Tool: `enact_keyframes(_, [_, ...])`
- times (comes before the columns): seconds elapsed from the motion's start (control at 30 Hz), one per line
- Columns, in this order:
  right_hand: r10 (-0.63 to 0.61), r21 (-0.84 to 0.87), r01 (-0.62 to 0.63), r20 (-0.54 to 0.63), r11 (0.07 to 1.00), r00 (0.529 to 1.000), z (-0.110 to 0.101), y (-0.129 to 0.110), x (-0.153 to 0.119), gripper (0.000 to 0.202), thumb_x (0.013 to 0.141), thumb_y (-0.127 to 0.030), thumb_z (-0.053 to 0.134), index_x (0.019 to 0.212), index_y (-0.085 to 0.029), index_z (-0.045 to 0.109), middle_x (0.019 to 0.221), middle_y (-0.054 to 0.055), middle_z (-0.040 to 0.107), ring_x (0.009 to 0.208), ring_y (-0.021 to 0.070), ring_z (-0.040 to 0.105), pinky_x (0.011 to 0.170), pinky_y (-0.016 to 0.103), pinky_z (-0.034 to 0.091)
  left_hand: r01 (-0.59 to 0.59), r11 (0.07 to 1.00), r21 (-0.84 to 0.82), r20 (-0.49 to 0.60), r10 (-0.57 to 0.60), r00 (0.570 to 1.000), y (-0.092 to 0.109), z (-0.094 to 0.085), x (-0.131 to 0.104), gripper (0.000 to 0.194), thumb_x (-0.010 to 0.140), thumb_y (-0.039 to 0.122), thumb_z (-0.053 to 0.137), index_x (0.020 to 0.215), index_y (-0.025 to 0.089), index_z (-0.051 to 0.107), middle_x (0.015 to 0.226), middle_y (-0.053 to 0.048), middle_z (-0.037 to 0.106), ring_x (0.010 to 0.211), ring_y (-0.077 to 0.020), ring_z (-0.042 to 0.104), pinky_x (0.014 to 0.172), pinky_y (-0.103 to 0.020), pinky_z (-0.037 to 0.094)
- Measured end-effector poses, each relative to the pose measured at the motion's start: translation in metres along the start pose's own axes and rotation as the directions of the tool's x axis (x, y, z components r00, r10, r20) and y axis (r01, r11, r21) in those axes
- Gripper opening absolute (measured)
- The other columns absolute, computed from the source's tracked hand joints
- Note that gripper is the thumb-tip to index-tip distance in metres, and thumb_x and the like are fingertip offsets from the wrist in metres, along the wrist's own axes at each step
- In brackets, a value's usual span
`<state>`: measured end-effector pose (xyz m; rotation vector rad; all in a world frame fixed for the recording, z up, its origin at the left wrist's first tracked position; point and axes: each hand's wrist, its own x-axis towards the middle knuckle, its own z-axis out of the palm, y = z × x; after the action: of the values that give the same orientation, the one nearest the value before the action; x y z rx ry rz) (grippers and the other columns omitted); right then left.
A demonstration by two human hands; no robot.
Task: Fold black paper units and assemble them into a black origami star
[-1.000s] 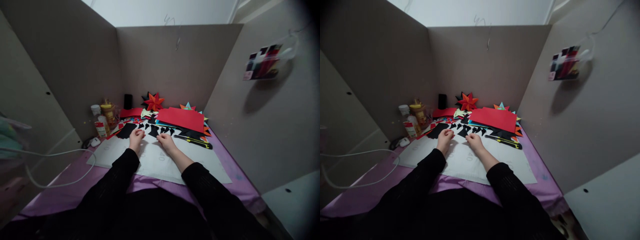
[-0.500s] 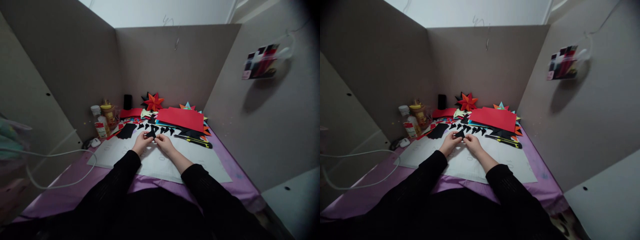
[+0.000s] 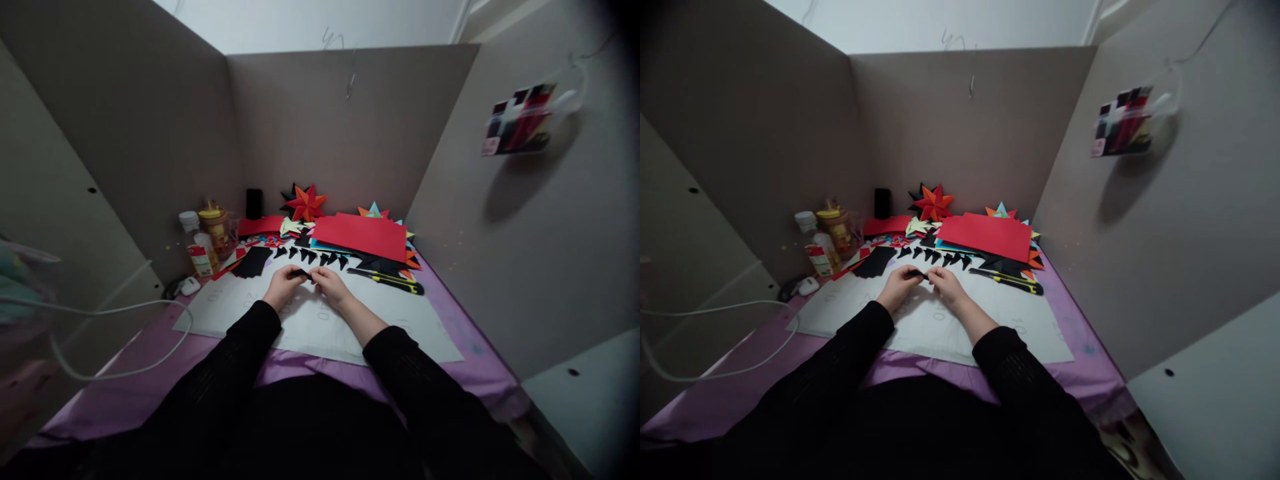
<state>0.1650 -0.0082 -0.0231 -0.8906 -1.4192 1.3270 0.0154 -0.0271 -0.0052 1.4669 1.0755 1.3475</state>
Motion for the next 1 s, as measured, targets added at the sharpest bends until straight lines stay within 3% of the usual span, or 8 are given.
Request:
enact_keyframes(0.2, [-0.002, 0.090, 0.001, 0.021, 0.996, 1.000, -0.004, 0.000, -0.001, 0.018, 0.064, -0.031, 0.063, 0.071, -0.018, 0.053, 0.055, -0.007, 0.045, 0.043, 0.0064, 0.038, 0.043, 0.020, 0.028, -0.016, 1.000, 0.001, -0.044, 0.016, 0.999, -0.006, -0.001, 0.003, 0.014, 0.063, 0.024, 0.065, 0.073, 0.015, 0.062, 0.065, 0.000, 0.062, 0.061, -0.0123, 0.056, 0.060, -0.023, 0.043])
enact_keyframes(0.43, [-0.169, -0.164, 0.155, -0.072, 0.974, 0.983, -0.006, 0.000, -0.001, 0.018, 0.068, -0.033, 0.061, 0.074, -0.016, 0.061, 0.067, -0.001, 0.055, 0.063, 0.0127, 0.050, 0.060, 0.026, 0.039, 0.095, 0.983, -0.157, -0.015, -0.099, 0.995, -0.012, 0.000, 0.004, 0.026, 0.061, 0.025, 0.069, 0.082, 0.014, 0.056, 0.066, -0.001, 0.062, 0.059, -0.0118, 0.058, 0.057, -0.023, 0.044])
enact_keyframes(0.53, [-0.282, -0.274, 0.260, -0.044, 0.926, 0.958, -0.006, -0.003, -0.002, 0.016, 0.070, -0.032, 0.061, 0.075, -0.017, 0.064, 0.080, 0.003, 0.058, 0.078, 0.0161, 0.053, 0.070, 0.028, 0.041, 0.158, 0.964, -0.214, -0.012, -0.164, 0.986, -0.010, 0.002, 0.003, 0.031, 0.057, 0.022, 0.071, 0.082, 0.014, 0.054, 0.064, 0.000, 0.061, 0.056, -0.0118, 0.059, 0.055, -0.023, 0.044])
enact_keyframes(0.63, [-0.312, -0.327, 0.294, -0.003, 0.898, 0.950, -0.005, -0.005, -0.004, 0.013, 0.071, -0.030, 0.060, 0.073, -0.017, 0.065, 0.084, 0.004, 0.056, 0.083, 0.0171, 0.054, 0.068, 0.028, 0.042, 0.219, 0.941, -0.257, -0.004, -0.227, 0.974, -0.008, 0.004, 0.001, 0.033, 0.057, 0.022, 0.072, 0.084, 0.014, 0.052, 0.060, 0.001, 0.061, 0.051, -0.0118, 0.058, 0.053, -0.023, 0.044])
enact_keyframes(0.73, [-0.307, -0.314, 0.284, -0.024, 0.906, 0.951, -0.004, -0.004, -0.004, 0.011, 0.072, -0.028, 0.059, 0.073, -0.018, 0.065, 0.084, 0.004, 0.057, 0.082, 0.0170, 0.054, 0.066, 0.027, 0.042, 0.225, 0.929, -0.293, -0.013, -0.240, 0.971, -0.007, 0.004, 0.002, 0.034, 0.057, 0.022, 0.072, 0.084, 0.013, 0.052, 0.060, 0.000, 0.061, 0.052, -0.0120, 0.059, 0.054, -0.023, 0.044])
enact_keyframes(0.83, [-0.278, -0.215, 0.254, -0.087, 0.943, 0.957, -0.005, 0.001, -0.001, 0.020, 0.071, -0.027, 0.059, 0.089, -0.020, 0.063, 0.087, 0.004, 0.058, 0.080, 0.0160, 0.054, 0.066, 0.026, 0.042, 0.190, 0.931, -0.313, -0.047, -0.215, 0.976, -0.009, 0.003, 0.005, 0.032, 0.057, 0.022, 0.072, 0.082, 0.013, 0.053, 0.063, 0.000, 0.062, 0.055, -0.0119, 0.060, 0.054, -0.022, 0.044])
enact_keyframes(0.9, [-0.223, -0.117, 0.209, -0.127, 0.971, 0.967, -0.005, 0.004, 0.001, 0.030, 0.071, -0.029, 0.058, 0.101, -0.021, 0.058, 0.086, 0.002, 0.059, 0.073, 0.0141, 0.053, 0.061, 0.025, 0.042, 0.160, 0.936, -0.314, -0.059, -0.187, 0.981, -0.011, 0.003, 0.006, 0.031, 0.059, 0.023, 0.072, 0.082, 0.013, 0.054, 0.068, 0.000, 0.062, 0.057, -0.0119, 0.061, 0.056, -0.022, 0.044])
enact_keyframes(1.0, [-0.072, -0.036, 0.069, -0.098, 0.997, 0.993, -0.005, 0.006, 0.003, 0.027, 0.071, -0.034, 0.057, 0.094, -0.019, 0.059, 0.072, 0.000, 0.056, 0.055, 0.0102, 0.045, 0.048, 0.022, 0.035, 0.124, 0.951, -0.282, -0.037, -0.140, 0.989, -0.014, 0.001, 0.007, 0.028, 0.062, 0.023, 0.070, 0.084, 0.013, 0.055, 0.072, -0.002, 0.063, 0.061, -0.0126, 0.062, 0.058, -0.022, 0.044])
